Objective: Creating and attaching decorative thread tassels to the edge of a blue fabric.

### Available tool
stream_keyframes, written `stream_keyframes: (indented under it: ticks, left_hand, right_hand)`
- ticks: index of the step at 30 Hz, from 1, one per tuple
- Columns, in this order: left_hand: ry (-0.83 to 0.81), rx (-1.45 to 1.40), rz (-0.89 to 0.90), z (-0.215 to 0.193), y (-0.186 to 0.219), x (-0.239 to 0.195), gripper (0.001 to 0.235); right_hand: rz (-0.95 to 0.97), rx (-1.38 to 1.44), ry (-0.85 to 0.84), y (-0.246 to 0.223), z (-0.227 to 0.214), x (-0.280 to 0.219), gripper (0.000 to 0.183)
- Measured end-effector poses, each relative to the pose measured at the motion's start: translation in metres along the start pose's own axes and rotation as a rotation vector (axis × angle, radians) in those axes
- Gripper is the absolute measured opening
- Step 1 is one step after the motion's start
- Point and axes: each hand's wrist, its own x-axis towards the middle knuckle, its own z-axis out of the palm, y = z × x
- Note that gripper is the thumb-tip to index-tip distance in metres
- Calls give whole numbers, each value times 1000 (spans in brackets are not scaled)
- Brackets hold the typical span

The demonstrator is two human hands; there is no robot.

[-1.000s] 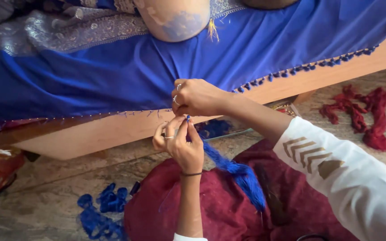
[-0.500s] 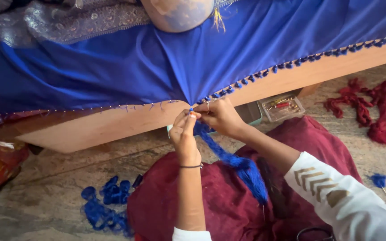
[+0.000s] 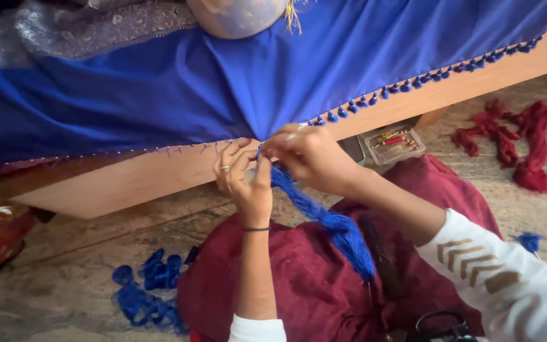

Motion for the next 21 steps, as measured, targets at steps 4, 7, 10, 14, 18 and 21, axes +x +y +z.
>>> stream_keyframes:
  ticks: [4, 7, 10, 14, 18, 21]
  left_hand:
    - [-150, -536, -361, 18, -23, -9, 17]
    - [-223, -605, -401, 19, -23, -11, 16]
    - [-241, -480, -358, 15, -19, -10, 15]
    - [-257, -309, -276, 12, -28, -11, 14]
    - [-280, -389, -269, 3, -28, -3, 17]
    - [-392, -634, -411, -4, -21, 2, 16]
  right_hand:
    - [340, 393, 125, 3, -1, -12, 15]
    - [474, 407, 91, 11, 14, -17, 14]
    - [535, 401, 130, 21, 30, -14, 13]
    - [825, 824, 215, 24, 53, -20, 18]
    - [968, 1195, 181, 21, 63, -23, 12]
    - [965, 1411, 280, 28, 76, -21, 9]
